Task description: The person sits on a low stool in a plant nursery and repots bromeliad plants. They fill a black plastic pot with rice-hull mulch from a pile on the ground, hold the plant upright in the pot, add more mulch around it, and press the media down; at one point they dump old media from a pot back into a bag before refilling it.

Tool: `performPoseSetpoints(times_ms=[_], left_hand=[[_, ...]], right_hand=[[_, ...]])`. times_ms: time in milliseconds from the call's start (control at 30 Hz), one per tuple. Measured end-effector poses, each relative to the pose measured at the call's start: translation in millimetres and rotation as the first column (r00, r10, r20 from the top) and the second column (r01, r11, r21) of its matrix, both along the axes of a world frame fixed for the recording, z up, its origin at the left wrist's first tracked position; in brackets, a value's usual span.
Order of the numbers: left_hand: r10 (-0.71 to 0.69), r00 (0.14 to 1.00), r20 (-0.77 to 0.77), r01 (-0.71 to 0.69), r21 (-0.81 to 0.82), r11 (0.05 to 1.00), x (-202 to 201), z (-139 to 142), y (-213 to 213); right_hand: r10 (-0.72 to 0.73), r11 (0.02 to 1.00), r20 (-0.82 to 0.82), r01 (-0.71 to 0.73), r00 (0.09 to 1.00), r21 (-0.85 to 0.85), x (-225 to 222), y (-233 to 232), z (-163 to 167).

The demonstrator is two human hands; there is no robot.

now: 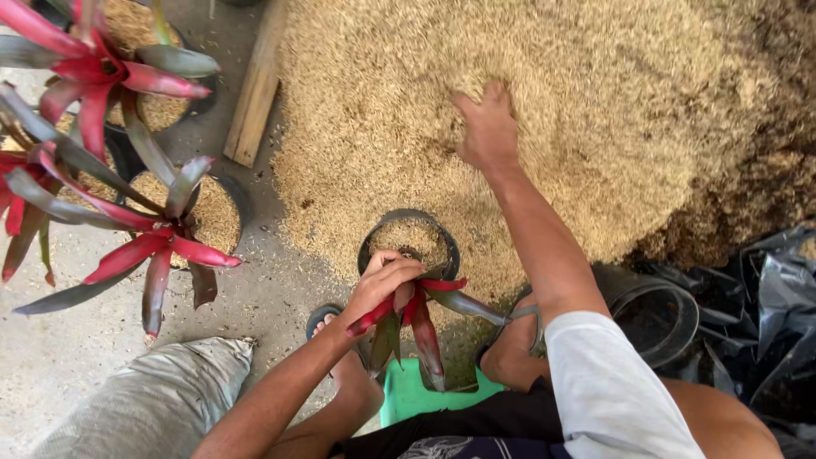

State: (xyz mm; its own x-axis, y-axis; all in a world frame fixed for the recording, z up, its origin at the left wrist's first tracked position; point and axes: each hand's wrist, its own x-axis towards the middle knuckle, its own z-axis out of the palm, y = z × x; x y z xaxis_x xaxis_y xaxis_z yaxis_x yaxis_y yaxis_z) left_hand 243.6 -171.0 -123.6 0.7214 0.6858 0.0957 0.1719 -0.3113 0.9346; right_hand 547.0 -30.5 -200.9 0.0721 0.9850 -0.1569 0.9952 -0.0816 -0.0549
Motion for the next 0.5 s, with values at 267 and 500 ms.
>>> performPoseSetpoints(times_ms=[267, 500], left_hand=[[-0.004, 1.0, -0.025, 0.006, 0.092, 0.996, 2.7, -12.8, -10.9], [0.008, 1.0, 0.022, -0.01, 0.076, 0.997, 4.4, -18.1, -13.2]], right_hand=[[-0.576, 0.81, -0.606, 0.282, 0.548, -0.514, 44.5, -42.5, 36.2], [-0.561, 0.827, -0.826, 0.101, 0.06, -0.554, -1.3, -102.7, 69.3]])
